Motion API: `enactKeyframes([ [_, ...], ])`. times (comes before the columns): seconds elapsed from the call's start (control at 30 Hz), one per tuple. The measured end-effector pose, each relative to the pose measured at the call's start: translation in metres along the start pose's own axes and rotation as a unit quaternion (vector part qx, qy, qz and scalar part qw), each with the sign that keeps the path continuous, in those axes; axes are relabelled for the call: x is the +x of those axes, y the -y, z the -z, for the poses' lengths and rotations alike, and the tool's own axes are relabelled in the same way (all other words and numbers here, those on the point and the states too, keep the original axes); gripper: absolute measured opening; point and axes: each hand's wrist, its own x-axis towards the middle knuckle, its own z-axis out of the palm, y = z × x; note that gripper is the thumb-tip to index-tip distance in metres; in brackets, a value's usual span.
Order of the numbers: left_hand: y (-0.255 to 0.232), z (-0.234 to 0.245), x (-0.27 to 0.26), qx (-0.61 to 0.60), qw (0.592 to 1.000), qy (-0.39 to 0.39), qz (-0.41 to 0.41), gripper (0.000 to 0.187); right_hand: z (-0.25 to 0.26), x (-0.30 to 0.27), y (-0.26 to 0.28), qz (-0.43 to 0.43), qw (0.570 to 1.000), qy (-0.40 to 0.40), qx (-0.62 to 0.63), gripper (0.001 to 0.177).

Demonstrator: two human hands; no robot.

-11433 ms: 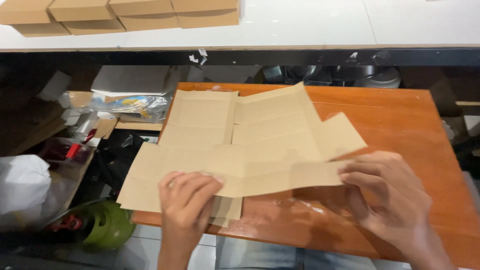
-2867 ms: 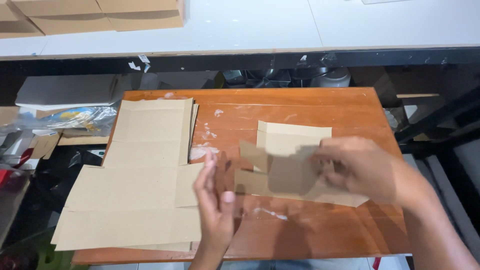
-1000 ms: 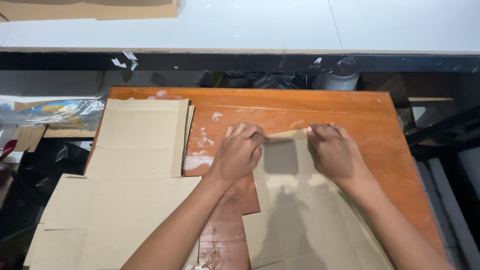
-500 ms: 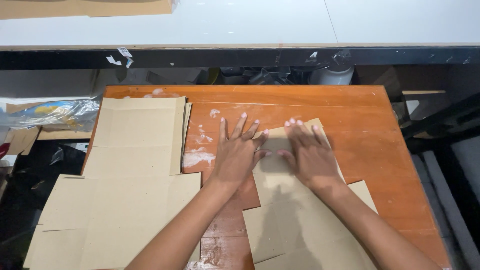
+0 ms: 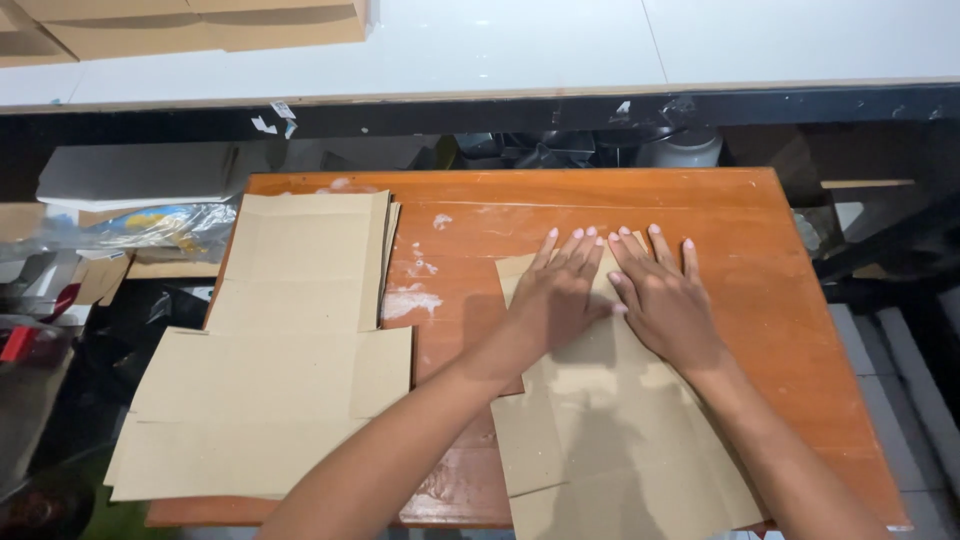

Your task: The person folds flat cardboard sheets into small rectangular boxes on a wooden table. They fold the side flaps, tuck the ends, and place the finished boxes on a nearby white counter. The process is repeated for multiple boxes.

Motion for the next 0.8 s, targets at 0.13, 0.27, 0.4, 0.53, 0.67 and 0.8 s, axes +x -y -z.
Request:
enactKeyframes([
  [0.13,0.021,-0.005,-0.030,0.089,0.993,-0.080,0.016,0.072,-0.007,-0.005,-0.008,0.000,0.996,-0.043,-0.077,0.054],
  [0.27,0.040,0.032,-0.069,0.173,0.983,-0.021,0.053,0.067,-0.001,0.003,-0.008,0.007,0.993,-0.028,-0.115,0.053],
  [0.4,0.014,0.047,-0.052,0.162,0.985,0.008,0.063,0.074,-0.003,0.008,-0.007,0.020,0.995,-0.035,-0.092,0.051],
  [0.53,-0.010,0.039,-0.019,0.114,0.991,0.050,0.057,0.088,-0.009,0.009,-0.015,0.013,1.000,0.000,-0.023,0.054],
  [0.67,-0.021,0.013,0.014,0.072,0.997,0.010,0.012,0.085,-0.008,0.012,-0.022,0.000,0.999,0.027,0.018,0.054],
  [0.8,-0.013,0.027,-0.001,0.063,0.998,-0.008,0.019,0.076,-0.005,0.011,-0.023,-0.003,1.000,0.007,-0.030,0.053],
])
